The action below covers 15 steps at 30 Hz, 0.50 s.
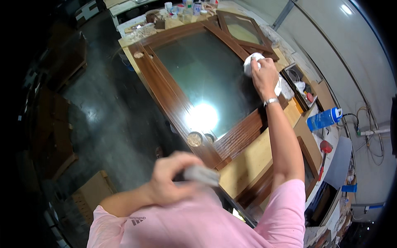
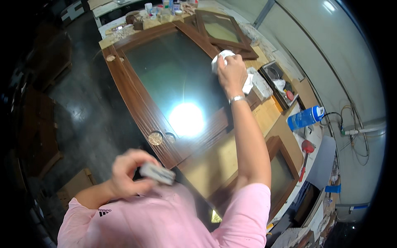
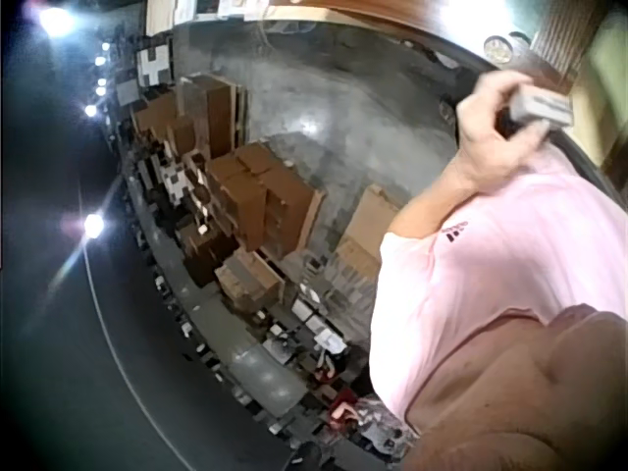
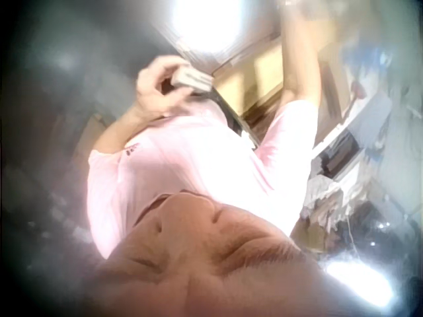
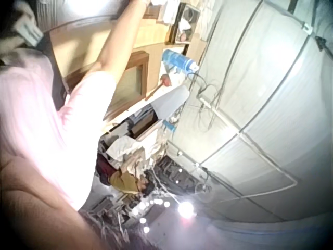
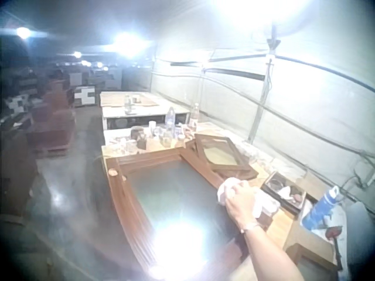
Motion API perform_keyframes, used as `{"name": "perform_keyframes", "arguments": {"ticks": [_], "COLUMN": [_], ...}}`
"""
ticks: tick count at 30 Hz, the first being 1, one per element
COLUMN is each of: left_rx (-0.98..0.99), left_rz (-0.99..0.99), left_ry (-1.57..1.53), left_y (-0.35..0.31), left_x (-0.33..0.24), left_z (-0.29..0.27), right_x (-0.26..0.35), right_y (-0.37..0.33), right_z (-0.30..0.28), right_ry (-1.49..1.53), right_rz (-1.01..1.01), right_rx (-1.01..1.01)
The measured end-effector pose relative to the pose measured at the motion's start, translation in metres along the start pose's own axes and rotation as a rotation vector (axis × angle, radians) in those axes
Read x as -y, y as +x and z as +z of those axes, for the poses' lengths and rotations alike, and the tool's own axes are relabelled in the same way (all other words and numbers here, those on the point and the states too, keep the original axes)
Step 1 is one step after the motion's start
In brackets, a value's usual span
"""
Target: The person wipes the glass and wooden frame of a cabinet door with a white cloth and a small abrasive pad. They repeatedly rub the frame edges and glass surface, occasionally switching the pad between hands and adjusting the cloth. The person works on a single frame throughout the clip, moving it slightly on the workbench to access different areas.
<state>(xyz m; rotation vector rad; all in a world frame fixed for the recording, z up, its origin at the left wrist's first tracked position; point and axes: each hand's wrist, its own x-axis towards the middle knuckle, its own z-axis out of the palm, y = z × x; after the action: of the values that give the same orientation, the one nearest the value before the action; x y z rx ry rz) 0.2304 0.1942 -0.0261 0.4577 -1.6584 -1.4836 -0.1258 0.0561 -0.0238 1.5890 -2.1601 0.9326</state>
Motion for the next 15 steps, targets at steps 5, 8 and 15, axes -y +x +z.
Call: {"name": "perform_keyframes", "arguments": {"ticks": [5, 8, 15], "left_rx": [-0.207, -0.283, -0.188], "left_rz": [-0.019, 0.021, -0.056], "left_ry": [-0.555, -0.656, -0.507], "left_y": [0.05, 0.061, 0.061], "left_x": [-0.009, 0.0, -0.007], "left_z": [-0.052, -0.045, -0.032], "right_x": [0.115, 0.169, 0.183], "right_y": [-0.064, -0.099, -0.106], "right_z": [-0.058, -0.082, -0.074], "right_ry": [0.479, 0.878, 1.324], "right_rz": [-0.346, -0.373, -0.04], "right_rx": [0.211, 0.496, 0.486]}}
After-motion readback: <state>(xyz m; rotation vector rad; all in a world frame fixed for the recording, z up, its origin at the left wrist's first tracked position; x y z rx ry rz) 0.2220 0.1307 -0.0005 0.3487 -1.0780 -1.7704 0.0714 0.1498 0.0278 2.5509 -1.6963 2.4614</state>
